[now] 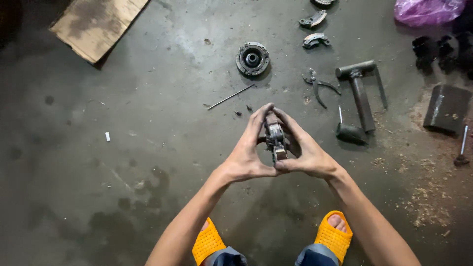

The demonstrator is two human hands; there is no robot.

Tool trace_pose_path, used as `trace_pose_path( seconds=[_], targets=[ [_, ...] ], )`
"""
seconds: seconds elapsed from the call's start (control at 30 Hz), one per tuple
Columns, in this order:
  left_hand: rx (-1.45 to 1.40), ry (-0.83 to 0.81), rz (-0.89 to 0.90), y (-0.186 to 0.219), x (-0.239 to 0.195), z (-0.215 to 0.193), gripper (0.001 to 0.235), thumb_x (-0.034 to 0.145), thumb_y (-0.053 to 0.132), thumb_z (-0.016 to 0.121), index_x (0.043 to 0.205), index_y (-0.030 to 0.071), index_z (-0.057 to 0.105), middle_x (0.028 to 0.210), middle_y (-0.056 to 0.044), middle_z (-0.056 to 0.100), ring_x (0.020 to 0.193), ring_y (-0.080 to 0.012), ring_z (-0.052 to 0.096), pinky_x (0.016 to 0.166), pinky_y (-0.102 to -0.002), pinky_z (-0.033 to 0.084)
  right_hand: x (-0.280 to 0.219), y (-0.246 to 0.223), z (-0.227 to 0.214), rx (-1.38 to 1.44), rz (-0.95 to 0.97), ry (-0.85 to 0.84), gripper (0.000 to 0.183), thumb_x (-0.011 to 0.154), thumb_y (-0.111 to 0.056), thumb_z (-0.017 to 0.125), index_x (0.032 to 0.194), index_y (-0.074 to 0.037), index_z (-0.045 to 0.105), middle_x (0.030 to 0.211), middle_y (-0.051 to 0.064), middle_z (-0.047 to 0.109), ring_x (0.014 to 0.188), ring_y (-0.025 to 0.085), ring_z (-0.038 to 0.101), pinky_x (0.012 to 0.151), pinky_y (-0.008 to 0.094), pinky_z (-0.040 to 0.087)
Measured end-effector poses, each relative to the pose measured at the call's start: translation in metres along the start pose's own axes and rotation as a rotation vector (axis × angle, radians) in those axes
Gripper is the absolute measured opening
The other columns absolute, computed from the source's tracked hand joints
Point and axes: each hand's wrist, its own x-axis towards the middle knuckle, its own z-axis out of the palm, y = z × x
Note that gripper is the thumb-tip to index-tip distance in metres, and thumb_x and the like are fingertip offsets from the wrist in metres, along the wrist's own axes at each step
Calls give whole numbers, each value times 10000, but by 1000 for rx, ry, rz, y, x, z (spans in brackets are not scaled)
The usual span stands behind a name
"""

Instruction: The person sits on the workshop floor disassembling a motorcycle clutch assembly. They use pliers to grip parts, a long rod to press components out of the clutch hub, and a hammer to tap parts, separating brake shoes, springs, and plates and setting pieces aside on the floor.

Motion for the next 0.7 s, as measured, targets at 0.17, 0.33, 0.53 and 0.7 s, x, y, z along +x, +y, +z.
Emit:
trace_pose_path(
  seconds=[0.17, 0.33, 0.53, 0.7],
  targets=[
    [-122, 55, 17, 5, 2, 7, 1268, 544, 132, 866, 1627, 67, 209, 1611, -256, 198, 1505, -504, 237, 1082, -706, 424, -7, -7, 12, -44, -43, 80, 1320, 556, -142, 996, 1626, -62, 229, 1521, 134, 463, 1399, 244, 446, 1059, 485, 470],
    [-146, 123, 22, 5, -1, 11, 1235, 509, 132, 863, 1617, 94, 320, 1586, -179, 284, 1486, -389, 332, 1090, -596, 453, -10, -5, 14, -67, -77, 135, 1307, 539, -149, 996, 1607, -53, 248, 1474, 113, 509, 1388, 234, 461, 1056, 466, 477],
    [-132, 126, 84, 5, -3, 10, 1123, 599, 189, 883, 1583, 65, 358, 1551, -203, 336, 1466, -386, 348, 1142, -602, 404, -9, -7, 12, -35, -65, 76, 1330, 553, -118, 997, 1616, -23, 205, 1549, 155, 439, 1442, 265, 413, 1119, 497, 424],
    [400, 70, 268, 6, -3, -2, 1198, 593, 138, 908, 1610, 39, 282, 1548, -244, 371, 1442, -469, 377, 1203, -586, 358, 6, -9, -8, -374, -172, -23, 776, 876, 56, 659, 1565, 83, 301, 1557, 293, 449, 1470, 350, 369, 1162, 548, 341]
  ],
)
